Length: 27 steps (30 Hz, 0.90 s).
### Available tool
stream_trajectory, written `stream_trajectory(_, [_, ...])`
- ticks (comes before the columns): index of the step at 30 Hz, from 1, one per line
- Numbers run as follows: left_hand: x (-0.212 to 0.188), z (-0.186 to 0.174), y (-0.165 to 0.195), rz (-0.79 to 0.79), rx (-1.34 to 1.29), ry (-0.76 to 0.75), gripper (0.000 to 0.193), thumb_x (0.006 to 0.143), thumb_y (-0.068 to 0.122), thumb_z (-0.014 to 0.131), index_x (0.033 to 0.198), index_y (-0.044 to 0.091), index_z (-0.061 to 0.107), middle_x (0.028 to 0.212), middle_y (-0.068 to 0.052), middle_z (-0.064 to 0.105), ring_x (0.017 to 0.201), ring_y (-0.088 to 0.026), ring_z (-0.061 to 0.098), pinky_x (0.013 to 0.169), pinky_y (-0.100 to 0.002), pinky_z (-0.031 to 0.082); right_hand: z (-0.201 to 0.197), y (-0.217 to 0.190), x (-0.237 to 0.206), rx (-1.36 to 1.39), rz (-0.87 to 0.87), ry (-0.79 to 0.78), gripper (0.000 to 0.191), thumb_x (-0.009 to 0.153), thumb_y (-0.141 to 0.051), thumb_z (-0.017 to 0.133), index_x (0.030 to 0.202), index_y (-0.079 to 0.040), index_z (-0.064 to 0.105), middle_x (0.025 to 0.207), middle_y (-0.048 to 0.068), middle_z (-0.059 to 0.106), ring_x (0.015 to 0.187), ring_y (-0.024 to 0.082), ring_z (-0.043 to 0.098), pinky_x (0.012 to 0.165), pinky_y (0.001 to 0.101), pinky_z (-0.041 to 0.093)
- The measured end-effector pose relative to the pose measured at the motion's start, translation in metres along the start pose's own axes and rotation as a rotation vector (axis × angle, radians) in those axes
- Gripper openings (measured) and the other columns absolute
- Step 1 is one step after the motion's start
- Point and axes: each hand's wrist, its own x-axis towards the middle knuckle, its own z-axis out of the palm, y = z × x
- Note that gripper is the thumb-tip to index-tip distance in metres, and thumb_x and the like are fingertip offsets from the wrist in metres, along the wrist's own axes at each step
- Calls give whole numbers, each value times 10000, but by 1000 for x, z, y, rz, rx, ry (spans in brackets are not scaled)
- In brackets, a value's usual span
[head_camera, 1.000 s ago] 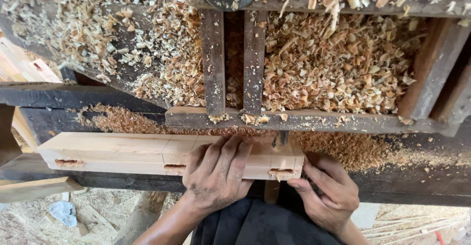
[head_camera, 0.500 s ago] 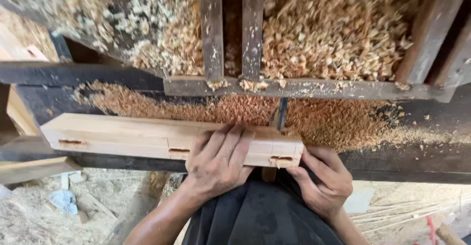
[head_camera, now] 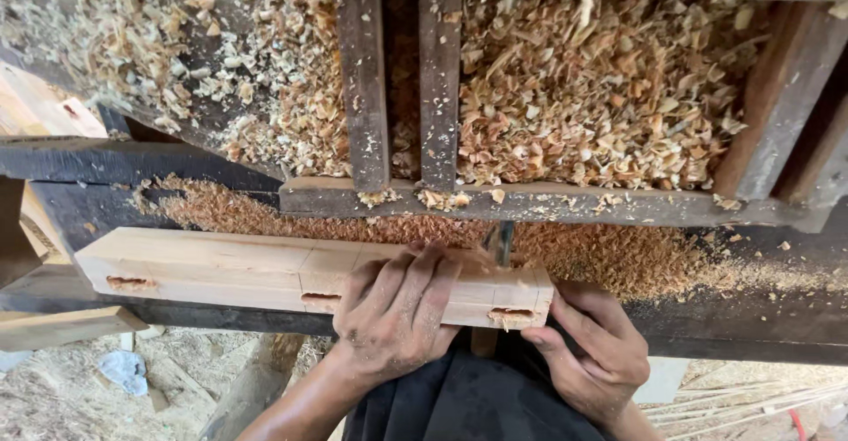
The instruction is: The person uses a stationary wood planer to smooth and shape a rectangular wooden plank. They repeatedly feed the plank through the machine, flipping it to work on different sides and edges, while wood shavings accumulate around the work area.
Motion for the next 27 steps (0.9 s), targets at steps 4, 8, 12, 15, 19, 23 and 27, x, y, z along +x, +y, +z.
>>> stream_trajectory(4, [2,1,0,0,-8,9,428,925,352,618,1200,30,683,1153,-104,720,1037,-217,706,840,-372,490,-2,0,1,-17,17,-6,455,742,-134,883,1127,48,720,1081,168,711,957,225,716,835,289,570])
stream_trajectory(8, [3,1,1,-6,1,-5,393,923,307,633,1206,40,684,1163,-98,718,1054,-206,704,858,-365,496,-3,0,4,-24,16,-12,448,735,-137,891,1111,41,726,1072,161,712,938,222,719,824,289,572])
stream_trajectory(12, [5,1,0,-13,-3,-7,368,907,268,657,1205,52,681,1154,-95,722,1050,-213,706,867,-371,495,-3,1,8,-3,-17,-9,448,746,-140,885,1124,36,721,1086,158,705,962,225,717,846,292,576])
stream_trajectory(15, [5,1,-1,-17,-16,-34,412,875,278,662,1216,47,682,1152,-100,725,1047,-226,707,881,-388,500,-2,0,10,-29,-5,-11,447,742,-142,888,1115,41,723,1081,163,705,948,224,718,827,292,578])
stream_trajectory(19, [8,3,-2,-11,13,-1,412,848,247,656,1210,52,675,1158,-96,727,1019,-218,703,874,-389,499,-3,1,17,-28,-37,7,429,753,-161,884,1098,44,731,1057,160,705,929,217,715,795,289,583])
stream_trajectory(23, [12,6,0,-24,58,52,429,917,330,702,1240,49,670,1165,-89,715,1021,-218,680,877,-397,489,-7,6,26,-257,-23,0,396,703,-163,914,1003,39,754,1002,187,698,862,238,690,736,321,553])
stream_trajectory(27, [7,3,4,-66,-5,25,496,798,272,661,1234,37,677,1169,-106,708,1049,-264,683,901,-427,482,-8,4,16,-161,-30,-4,397,762,-137,890,1101,24,759,1047,159,715,889,236,717,762,305,576])
